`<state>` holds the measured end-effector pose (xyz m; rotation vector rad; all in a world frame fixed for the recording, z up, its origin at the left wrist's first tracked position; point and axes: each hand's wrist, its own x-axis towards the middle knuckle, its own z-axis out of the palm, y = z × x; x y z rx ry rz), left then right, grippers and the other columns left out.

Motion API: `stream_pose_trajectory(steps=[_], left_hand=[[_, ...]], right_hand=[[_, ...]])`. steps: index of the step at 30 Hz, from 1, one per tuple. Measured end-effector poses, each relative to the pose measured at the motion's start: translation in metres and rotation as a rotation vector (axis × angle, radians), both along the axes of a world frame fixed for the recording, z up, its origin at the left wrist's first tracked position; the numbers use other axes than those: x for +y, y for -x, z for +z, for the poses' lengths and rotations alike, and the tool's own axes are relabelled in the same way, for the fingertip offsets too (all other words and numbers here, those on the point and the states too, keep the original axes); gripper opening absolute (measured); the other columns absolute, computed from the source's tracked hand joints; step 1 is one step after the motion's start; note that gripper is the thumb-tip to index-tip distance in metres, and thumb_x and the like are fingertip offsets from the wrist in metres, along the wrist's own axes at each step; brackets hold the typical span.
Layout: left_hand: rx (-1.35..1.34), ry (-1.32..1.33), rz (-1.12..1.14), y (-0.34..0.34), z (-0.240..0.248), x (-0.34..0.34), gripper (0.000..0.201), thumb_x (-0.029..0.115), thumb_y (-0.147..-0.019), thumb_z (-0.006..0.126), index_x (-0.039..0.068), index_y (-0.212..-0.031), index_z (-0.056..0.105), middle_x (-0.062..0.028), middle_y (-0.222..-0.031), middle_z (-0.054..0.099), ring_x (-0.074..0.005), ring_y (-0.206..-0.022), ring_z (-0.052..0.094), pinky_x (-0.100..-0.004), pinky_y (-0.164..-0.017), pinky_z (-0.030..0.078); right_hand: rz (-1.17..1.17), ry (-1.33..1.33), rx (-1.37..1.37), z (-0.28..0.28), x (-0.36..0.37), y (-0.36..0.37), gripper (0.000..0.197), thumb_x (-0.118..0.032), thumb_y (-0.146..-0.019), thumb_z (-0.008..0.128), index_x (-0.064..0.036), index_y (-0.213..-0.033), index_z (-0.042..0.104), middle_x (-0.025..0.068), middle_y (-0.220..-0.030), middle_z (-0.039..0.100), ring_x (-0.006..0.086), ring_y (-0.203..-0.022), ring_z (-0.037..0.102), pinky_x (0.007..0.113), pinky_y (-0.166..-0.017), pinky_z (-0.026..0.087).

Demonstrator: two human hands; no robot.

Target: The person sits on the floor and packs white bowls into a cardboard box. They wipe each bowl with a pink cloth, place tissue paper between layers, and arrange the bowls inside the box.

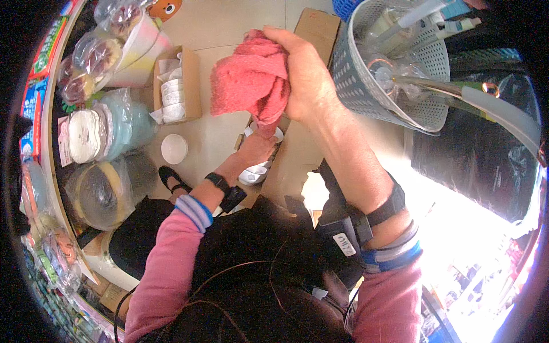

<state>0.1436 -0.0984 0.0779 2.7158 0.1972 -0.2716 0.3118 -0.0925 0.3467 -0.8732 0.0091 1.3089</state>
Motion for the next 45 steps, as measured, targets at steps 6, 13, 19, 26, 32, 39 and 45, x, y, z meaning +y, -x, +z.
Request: stream_pose_trajectory(steps=[6, 13, 19, 26, 32, 39, 45], left_hand=[[0.345, -0.018, 0.230, -0.029, -0.039, -0.020, 0.025, 0.024, -0.083, 0.050, 0.014, -0.094, 0.069, -0.0058, -0.093, 0.070, -0.0252, -0.089, 0.066, -0.0485, -0.081, 0.043], [0.288, -0.081, 0.234, -0.043, -0.053, -0.023, 0.025, 0.021, -0.083, 0.048, 0.015, -0.093, 0.070, -0.0066, -0.092, 0.070, -0.0256, -0.087, 0.067, -0.0481, -0.081, 0.043], [0.026, 0.070, 0.410, -0.034, -0.075, -0.011, 0.022, 0.018, -0.080, 0.050, 0.013, -0.094, 0.068, -0.0085, -0.093, 0.069, -0.0268, -0.091, 0.066, -0.0498, -0.080, 0.042], [0.027, -0.021, 0.391, -0.031, -0.050, -0.009, 0.016, 0.018, -0.075, 0.056, 0.012, -0.085, 0.068, -0.0069, -0.087, 0.067, -0.0258, -0.087, 0.064, -0.0478, -0.082, 0.037], [-0.364, 0.062, 0.461, -0.004, -0.027, -0.009, 0.008, 0.011, -0.073, 0.061, 0.008, -0.080, 0.059, -0.0091, -0.084, 0.058, -0.0276, -0.091, 0.057, -0.0437, -0.083, 0.037], [-0.419, 0.189, 0.427, 0.005, -0.010, 0.004, 0.009, 0.009, -0.075, 0.061, 0.005, -0.082, 0.057, -0.0117, -0.084, 0.056, -0.0299, -0.091, 0.054, -0.0423, -0.083, 0.039], [-0.393, 0.021, 0.168, 0.030, 0.043, 0.004, 0.009, 0.006, -0.071, 0.055, 0.004, -0.080, 0.057, -0.0118, -0.081, 0.053, -0.0305, -0.087, 0.052, -0.0438, -0.087, 0.040]], right_hand=[[-0.026, -0.007, 0.045, 0.010, -0.008, -0.008, 0.022, -0.023, -0.091, 0.055, -0.0020, -0.094, 0.060, 0.0087, -0.086, 0.064, 0.0206, -0.078, 0.062, 0.035, -0.075, 0.052], [-0.084, -0.018, -0.057, 0.009, -0.018, -0.017, 0.023, -0.023, -0.091, 0.055, -0.0016, -0.096, 0.060, 0.0076, -0.088, 0.065, 0.0197, -0.079, 0.062, 0.033, -0.077, 0.052], [-0.007, -0.037, 0.001, 0.005, -0.015, -0.017, 0.022, -0.022, -0.093, 0.053, -0.0015, -0.097, 0.060, 0.0062, -0.091, 0.064, 0.0166, -0.082, 0.062, 0.031, -0.077, 0.051], [0.033, -0.058, 0.001, -0.001, -0.008, -0.013, 0.022, -0.022, -0.093, 0.053, -0.0011, -0.097, 0.060, 0.0067, -0.090, 0.064, 0.0176, -0.081, 0.062, 0.032, -0.077, 0.051], [-0.002, -0.016, 0.020, 0.003, -0.003, -0.006, 0.022, -0.022, -0.091, 0.055, -0.0008, -0.096, 0.059, 0.0084, -0.089, 0.064, 0.0201, -0.081, 0.062, 0.034, -0.077, 0.052], [-0.015, 0.031, 0.011, 0.005, 0.001, 0.002, 0.023, -0.021, -0.092, 0.054, 0.0000, -0.098, 0.059, 0.0092, -0.090, 0.064, 0.0212, -0.083, 0.063, 0.035, -0.078, 0.052], [-0.023, -0.001, -0.055, 0.004, 0.003, -0.004, 0.023, -0.023, -0.092, 0.054, -0.0009, -0.097, 0.060, 0.0095, -0.093, 0.064, 0.0204, -0.084, 0.063, 0.034, -0.079, 0.052]])
